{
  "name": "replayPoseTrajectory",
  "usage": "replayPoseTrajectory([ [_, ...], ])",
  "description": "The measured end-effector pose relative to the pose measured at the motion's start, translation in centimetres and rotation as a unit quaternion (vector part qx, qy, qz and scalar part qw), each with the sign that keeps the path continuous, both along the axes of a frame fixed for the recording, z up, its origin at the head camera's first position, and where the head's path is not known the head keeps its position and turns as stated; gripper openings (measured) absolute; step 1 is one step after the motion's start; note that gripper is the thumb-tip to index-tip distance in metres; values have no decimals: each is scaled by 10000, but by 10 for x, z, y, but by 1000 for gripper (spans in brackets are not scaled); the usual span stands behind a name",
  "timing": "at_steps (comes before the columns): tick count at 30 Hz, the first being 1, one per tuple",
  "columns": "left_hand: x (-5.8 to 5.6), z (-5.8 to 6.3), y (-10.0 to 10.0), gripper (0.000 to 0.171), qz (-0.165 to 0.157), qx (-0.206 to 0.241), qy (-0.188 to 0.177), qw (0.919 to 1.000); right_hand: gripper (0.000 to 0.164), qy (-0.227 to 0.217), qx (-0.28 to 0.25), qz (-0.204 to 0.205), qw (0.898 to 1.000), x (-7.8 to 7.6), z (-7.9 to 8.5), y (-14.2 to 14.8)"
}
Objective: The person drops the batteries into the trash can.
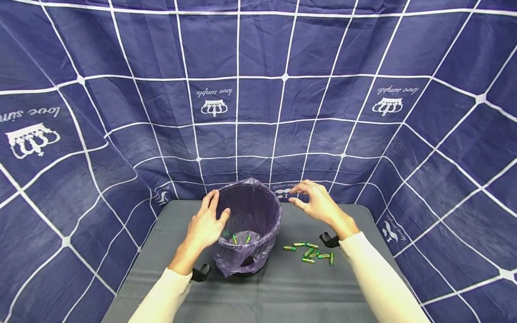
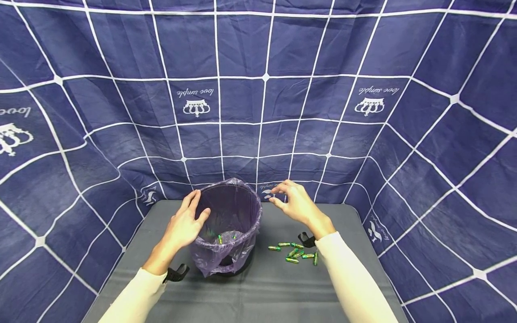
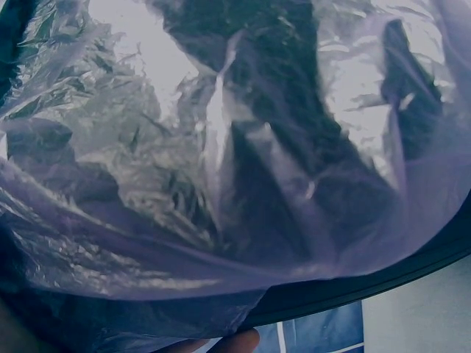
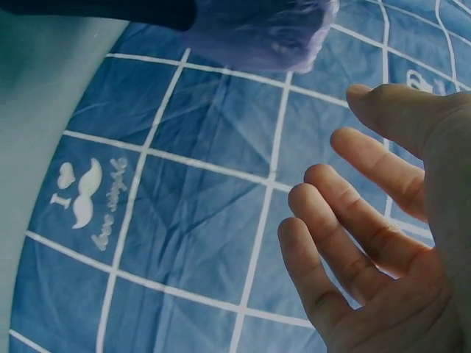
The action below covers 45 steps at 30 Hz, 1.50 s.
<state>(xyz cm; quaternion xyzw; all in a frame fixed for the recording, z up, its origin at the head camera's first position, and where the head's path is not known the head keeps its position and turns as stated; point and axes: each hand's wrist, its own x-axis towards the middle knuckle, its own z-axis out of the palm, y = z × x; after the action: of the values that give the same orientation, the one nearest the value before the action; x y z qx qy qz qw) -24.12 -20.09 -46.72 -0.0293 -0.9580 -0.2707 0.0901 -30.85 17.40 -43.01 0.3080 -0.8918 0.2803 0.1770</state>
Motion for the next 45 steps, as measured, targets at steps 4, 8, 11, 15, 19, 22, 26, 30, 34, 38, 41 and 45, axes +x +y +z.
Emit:
replayPoseTrajectory([
  [4,0,0,-1,82,16,-8,-13,10000,19,-140,-87,-68,9998,1,-8,12],
  [8,0,0,-2,81,10,10,28,10000,17,-209,-86,-171,9996,2,-17,26],
  [11,0,0,-1,80,-14,16,124,9999,17,-215,-75,-263,9994,3,-24,36],
  [15,0,1,-2,80,1,9,115,9999,18,-279,-72,-379,9989,4,-35,50],
  [19,0,1,-2,81,52,33,10,10000,19,-398,-52,-503,9979,7,-45,62],
  [22,0,1,-3,81,75,33,-33,10000,19,-467,-66,-577,9972,8,-54,70],
  [26,0,0,-3,81,57,16,-43,10000,22,-483,-59,-697,9964,11,-68,80],
  [30,1,0,-2,81,16,28,-16,10000,26,-557,-9,-855,9948,16,-85,91],
  [34,2,0,-2,81,5,32,-4,10000,30,-763,-28,-940,9926,21,-101,101],
  [38,1,0,-2,81,10,40,-3,10000,35,-935,-110,-991,9906,27,-116,109],
  [41,1,1,-1,82,10,58,1,10000,38,-1017,-123,-1043,9893,31,-127,114],
  [45,1,1,-1,82,3,74,-9,10000,42,-1114,-147,-1102,9875,37,-142,121],
])
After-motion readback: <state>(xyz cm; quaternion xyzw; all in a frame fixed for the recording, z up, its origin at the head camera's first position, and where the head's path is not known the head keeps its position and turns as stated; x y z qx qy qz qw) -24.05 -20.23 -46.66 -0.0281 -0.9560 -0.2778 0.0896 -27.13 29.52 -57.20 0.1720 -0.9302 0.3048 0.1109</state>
